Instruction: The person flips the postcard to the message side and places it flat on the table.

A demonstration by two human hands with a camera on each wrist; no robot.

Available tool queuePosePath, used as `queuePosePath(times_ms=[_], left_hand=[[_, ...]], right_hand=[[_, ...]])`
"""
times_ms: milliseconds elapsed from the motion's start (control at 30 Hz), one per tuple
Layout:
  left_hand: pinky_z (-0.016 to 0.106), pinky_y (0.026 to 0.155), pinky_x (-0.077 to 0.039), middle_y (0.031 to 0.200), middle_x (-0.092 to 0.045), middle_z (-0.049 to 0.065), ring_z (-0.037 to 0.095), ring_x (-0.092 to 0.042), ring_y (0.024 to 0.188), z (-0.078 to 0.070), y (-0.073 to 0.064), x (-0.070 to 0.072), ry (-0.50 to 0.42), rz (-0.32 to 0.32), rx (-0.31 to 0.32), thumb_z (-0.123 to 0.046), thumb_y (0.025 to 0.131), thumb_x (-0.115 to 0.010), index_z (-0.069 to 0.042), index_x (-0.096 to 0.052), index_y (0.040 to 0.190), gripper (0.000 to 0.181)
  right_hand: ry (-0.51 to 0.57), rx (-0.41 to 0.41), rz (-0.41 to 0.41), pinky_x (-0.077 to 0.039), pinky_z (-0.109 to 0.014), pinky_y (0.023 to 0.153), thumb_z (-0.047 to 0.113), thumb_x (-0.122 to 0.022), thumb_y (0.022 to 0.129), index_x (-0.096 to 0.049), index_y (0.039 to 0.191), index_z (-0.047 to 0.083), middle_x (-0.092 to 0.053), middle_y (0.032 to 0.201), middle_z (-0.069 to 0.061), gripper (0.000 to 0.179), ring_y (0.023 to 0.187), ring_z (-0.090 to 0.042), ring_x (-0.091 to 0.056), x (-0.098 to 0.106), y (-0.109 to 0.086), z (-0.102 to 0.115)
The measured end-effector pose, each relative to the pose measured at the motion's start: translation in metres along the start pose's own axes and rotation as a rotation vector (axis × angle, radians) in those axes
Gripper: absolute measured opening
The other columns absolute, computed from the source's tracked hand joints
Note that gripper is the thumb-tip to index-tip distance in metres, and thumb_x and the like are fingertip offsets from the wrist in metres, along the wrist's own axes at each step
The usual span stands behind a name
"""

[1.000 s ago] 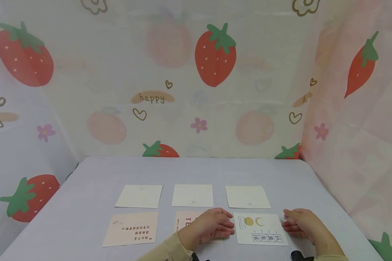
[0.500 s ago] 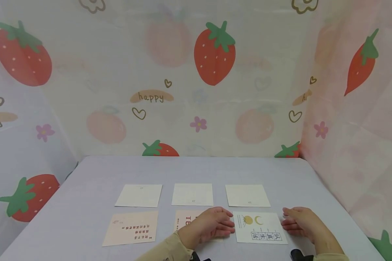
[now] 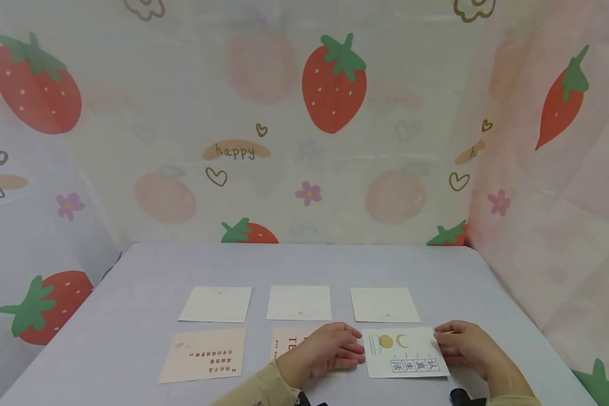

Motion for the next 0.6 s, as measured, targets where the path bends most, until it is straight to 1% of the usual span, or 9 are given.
queuePosePath(times_ms=[67, 167, 433, 600], left_hand=[[0.026, 0.063, -0.054, 0.087, -0.065, 0.012, 0.017, -0.066, 0.073, 0.0003, -0.0001, -0.0003, -0.004, -0.004, 0.002, -0.011, 0.088, -0.052, -0.003, -0.059, 0.102, 0.018], [0.025, 0.062, -0.054, 0.086, -0.065, 0.012, 0.016, -0.066, 0.072, 0.0011, -0.0003, -0.0006, -0.015, -0.007, 0.005, -0.011, 0.088, -0.052, -0.003, -0.059, 0.102, 0.018], [0.024, 0.062, -0.054, 0.086, -0.065, 0.012, 0.016, -0.066, 0.071, 0.0014, -0.0001, -0.001, -0.019, -0.007, 0.0, -0.011, 0.088, -0.052, -0.003, -0.06, 0.101, 0.017], [0.023, 0.062, -0.053, 0.087, -0.065, 0.012, 0.015, -0.066, 0.071, 0.0006, -0.0012, -0.0005, -0.018, -0.006, 0.007, -0.011, 0.088, -0.053, -0.003, -0.059, 0.101, 0.017]], right_hand=[[-0.032, 0.017, 0.004, -0.052, -0.038, 0.073, 0.017, -0.059, 0.087, -0.044, 0.121, -0.013, -0.065, 0.094, -0.009, 0.048, 0.082, -0.021, -0.064, -0.0007, 0.0003, 0.0006], [-0.074, 0.028, 0.0, -0.053, -0.037, 0.072, 0.013, -0.058, 0.087, -0.045, 0.121, -0.013, -0.065, 0.095, -0.01, 0.044, 0.082, -0.02, -0.064, -0.0011, 0.0013, 0.0013], [-0.114, 0.034, -0.017, -0.053, -0.037, 0.071, 0.01, -0.06, 0.085, -0.048, 0.118, -0.013, -0.065, 0.094, -0.011, 0.041, 0.081, -0.019, -0.063, -0.0013, 0.0022, 0.0005], [-0.129, 0.017, -0.017, -0.052, -0.037, 0.07, 0.01, -0.061, 0.084, -0.053, 0.112, -0.01, -0.065, 0.09, -0.008, 0.035, 0.078, -0.018, -0.062, -0.0019, 0.0028, 0.0006]])
Point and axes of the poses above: each hand's wrist, its own y-axis towards the middle knuckle, its own x-axis out of the back of the hand, z = x × y, the point moved 3 cm from there along y, towards the middle knuckle
